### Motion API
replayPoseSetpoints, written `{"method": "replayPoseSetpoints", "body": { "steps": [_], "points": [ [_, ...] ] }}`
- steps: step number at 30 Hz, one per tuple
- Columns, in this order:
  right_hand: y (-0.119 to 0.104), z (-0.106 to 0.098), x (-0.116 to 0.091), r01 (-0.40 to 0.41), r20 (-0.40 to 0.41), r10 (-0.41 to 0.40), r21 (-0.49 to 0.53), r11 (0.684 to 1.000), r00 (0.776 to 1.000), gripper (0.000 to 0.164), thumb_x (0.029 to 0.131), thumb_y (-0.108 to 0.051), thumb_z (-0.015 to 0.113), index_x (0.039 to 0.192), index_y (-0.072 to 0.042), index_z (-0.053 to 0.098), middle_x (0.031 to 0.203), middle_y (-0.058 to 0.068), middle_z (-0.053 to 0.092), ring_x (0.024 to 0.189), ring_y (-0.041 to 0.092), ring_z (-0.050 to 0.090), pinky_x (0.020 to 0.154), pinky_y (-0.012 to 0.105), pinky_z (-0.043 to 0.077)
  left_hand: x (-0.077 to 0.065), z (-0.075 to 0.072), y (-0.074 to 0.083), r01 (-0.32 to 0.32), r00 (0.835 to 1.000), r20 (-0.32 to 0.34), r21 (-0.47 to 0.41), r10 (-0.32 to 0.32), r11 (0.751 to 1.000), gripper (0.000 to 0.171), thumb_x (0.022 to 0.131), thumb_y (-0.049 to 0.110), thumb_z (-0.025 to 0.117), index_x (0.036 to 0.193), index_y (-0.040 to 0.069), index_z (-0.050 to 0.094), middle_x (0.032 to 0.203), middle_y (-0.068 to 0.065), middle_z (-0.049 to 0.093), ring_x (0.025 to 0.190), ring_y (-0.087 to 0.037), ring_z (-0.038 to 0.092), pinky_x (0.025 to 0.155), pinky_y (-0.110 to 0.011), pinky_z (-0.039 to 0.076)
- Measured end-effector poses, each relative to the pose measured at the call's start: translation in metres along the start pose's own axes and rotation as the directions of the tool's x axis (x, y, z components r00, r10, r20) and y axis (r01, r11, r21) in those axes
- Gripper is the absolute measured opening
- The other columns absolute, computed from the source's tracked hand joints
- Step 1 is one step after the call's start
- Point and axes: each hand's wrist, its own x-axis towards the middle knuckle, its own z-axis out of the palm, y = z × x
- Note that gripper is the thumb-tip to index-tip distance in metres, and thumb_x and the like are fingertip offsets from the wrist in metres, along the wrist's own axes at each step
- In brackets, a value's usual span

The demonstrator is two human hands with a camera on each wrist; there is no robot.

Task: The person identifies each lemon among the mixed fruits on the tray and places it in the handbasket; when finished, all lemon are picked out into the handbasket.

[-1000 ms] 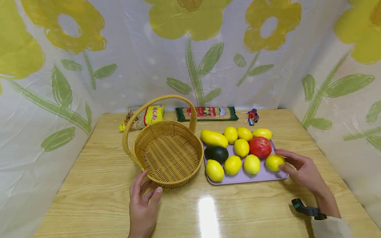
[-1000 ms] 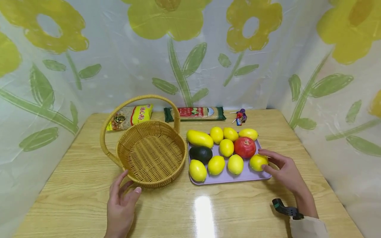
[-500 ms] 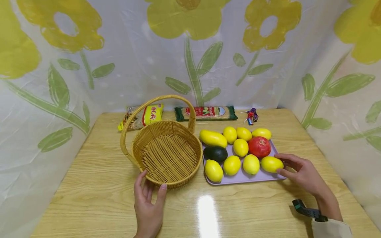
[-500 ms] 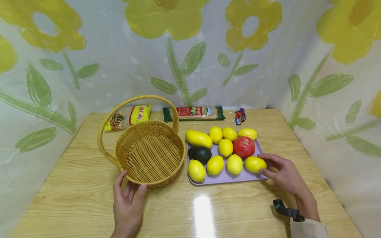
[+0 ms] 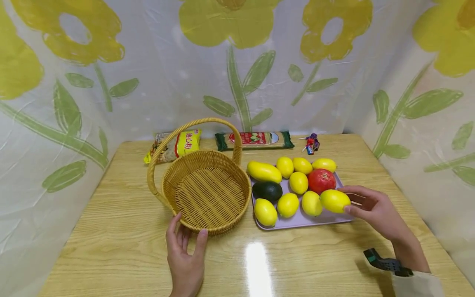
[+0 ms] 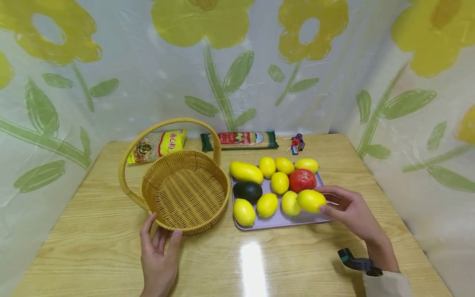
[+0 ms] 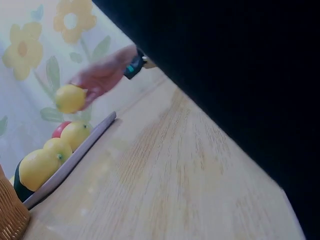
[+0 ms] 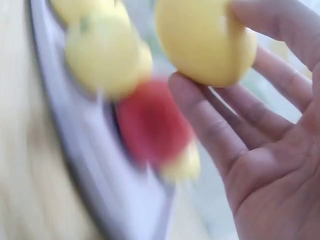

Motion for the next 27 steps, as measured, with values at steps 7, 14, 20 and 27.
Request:
{"method": "replayPoseSetpoints", "body": {
  "steps": [7, 14, 20, 27],
  "points": [
    [-0.045, 0.052, 0.055, 0.094, 0.198, -0.130, 0.181, 0.979, 0.972, 0.049, 0.097, 0.014, 0.073, 0.144, 0.002, 0.067, 0.145, 0.009, 0.070, 0.128, 0.016, 0.070, 0.107, 0.029, 0.064, 0.000, -0.001, 0.000, -0.005, 1.000, -0.026, -0.008, 0.005, 1.000, 0.078, 0.106, 0.011, 0.074, 0.168, 0.007, 0.028, 0.170, -0.022, 0.033, 0.159, -0.045, 0.037, 0.123, -0.007, 0.036],
    [-0.073, 0.126, 0.097, 0.104, 0.336, -0.185, 0.245, 0.964, 0.923, 0.045, 0.099, 0.001, 0.079, 0.142, -0.009, 0.072, 0.140, 0.009, 0.075, 0.122, 0.020, 0.074, 0.106, 0.036, 0.065, -0.001, 0.000, -0.001, -0.010, 1.000, -0.020, -0.005, 0.010, 1.000, 0.078, 0.106, 0.012, 0.075, 0.169, 0.013, 0.029, 0.171, -0.020, 0.033, 0.159, -0.044, 0.037, 0.124, -0.007, 0.034],
    [-0.096, 0.176, 0.116, 0.216, 0.431, -0.248, 0.123, 0.969, 0.867, 0.042, 0.099, -0.019, 0.085, 0.140, -0.017, 0.075, 0.137, -0.001, 0.077, 0.112, 0.013, 0.074, 0.095, 0.039, 0.068, -0.003, 0.001, 0.000, 0.012, 0.999, -0.032, -0.002, -0.012, 1.000, 0.078, 0.105, 0.013, 0.076, 0.169, 0.013, 0.030, 0.171, -0.018, 0.034, 0.158, -0.043, 0.039, 0.123, -0.006, 0.035],
    [-0.118, 0.215, 0.128, 0.331, 0.484, -0.292, 0.005, 0.944, 0.825, 0.046, 0.100, -0.027, 0.085, 0.144, -0.019, 0.073, 0.143, -0.005, 0.074, 0.126, 0.009, 0.071, 0.107, 0.033, 0.064, -0.002, 0.001, 0.001, 0.010, 0.999, -0.044, -0.004, -0.010, 1.000, 0.078, 0.105, 0.013, 0.077, 0.168, 0.009, 0.031, 0.172, -0.012, 0.032, 0.159, -0.043, 0.038, 0.123, -0.008, 0.037]
  ]
}}
